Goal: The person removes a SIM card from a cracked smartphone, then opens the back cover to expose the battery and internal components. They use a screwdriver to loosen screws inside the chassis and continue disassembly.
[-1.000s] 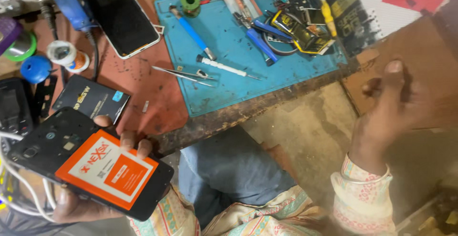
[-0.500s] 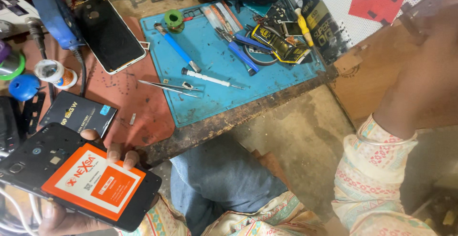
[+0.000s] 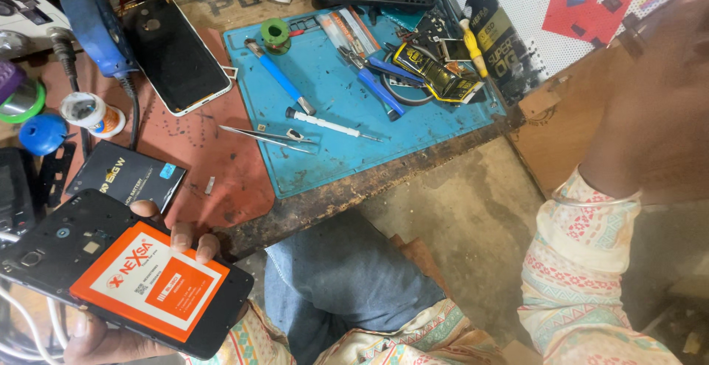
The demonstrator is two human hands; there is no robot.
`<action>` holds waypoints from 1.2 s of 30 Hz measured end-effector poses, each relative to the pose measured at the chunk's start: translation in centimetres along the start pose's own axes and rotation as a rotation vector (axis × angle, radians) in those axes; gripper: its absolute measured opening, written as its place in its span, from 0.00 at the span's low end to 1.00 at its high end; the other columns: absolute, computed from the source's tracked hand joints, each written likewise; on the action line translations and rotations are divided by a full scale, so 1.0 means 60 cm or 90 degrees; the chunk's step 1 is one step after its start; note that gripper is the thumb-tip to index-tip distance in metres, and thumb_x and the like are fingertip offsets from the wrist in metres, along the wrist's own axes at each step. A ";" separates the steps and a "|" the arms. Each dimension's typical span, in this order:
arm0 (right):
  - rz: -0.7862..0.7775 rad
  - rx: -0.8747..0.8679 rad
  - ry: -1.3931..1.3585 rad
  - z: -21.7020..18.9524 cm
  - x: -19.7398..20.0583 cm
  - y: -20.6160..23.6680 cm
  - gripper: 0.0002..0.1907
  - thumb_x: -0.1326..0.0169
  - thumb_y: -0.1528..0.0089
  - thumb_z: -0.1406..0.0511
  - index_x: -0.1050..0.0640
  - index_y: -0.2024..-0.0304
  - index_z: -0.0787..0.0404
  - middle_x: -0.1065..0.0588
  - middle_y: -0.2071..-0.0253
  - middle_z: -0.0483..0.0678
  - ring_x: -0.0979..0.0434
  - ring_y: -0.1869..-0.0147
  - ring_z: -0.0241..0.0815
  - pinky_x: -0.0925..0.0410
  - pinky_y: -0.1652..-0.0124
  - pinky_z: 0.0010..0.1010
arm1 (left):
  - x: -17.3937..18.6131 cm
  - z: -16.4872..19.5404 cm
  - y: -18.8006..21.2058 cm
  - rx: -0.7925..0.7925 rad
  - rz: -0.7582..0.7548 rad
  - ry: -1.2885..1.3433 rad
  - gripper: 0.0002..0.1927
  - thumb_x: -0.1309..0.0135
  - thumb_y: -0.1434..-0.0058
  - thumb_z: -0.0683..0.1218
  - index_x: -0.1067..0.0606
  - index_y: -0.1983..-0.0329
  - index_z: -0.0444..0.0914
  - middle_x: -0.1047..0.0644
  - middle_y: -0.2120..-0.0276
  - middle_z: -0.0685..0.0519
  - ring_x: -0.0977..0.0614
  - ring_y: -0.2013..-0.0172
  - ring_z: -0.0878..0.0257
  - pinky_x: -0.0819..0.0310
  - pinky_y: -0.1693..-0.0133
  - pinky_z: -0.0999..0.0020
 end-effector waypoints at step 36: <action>-0.585 -0.458 -0.589 -0.486 -0.205 0.526 0.07 0.42 0.34 0.72 0.19 0.56 0.73 0.20 0.56 0.53 0.24 0.50 0.39 0.34 0.44 0.31 | -0.111 -0.115 -0.031 -0.356 -0.012 -0.160 0.54 0.37 0.40 0.67 0.42 0.27 0.24 0.26 0.47 0.35 0.17 0.53 0.46 0.19 0.50 0.53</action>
Point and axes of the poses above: each hand's wrist, its own y-axis away from the middle knuckle, its own x-axis out of the back of the hand, z = x × y, the point moved 10 cm from there along -y, towards the middle knuckle
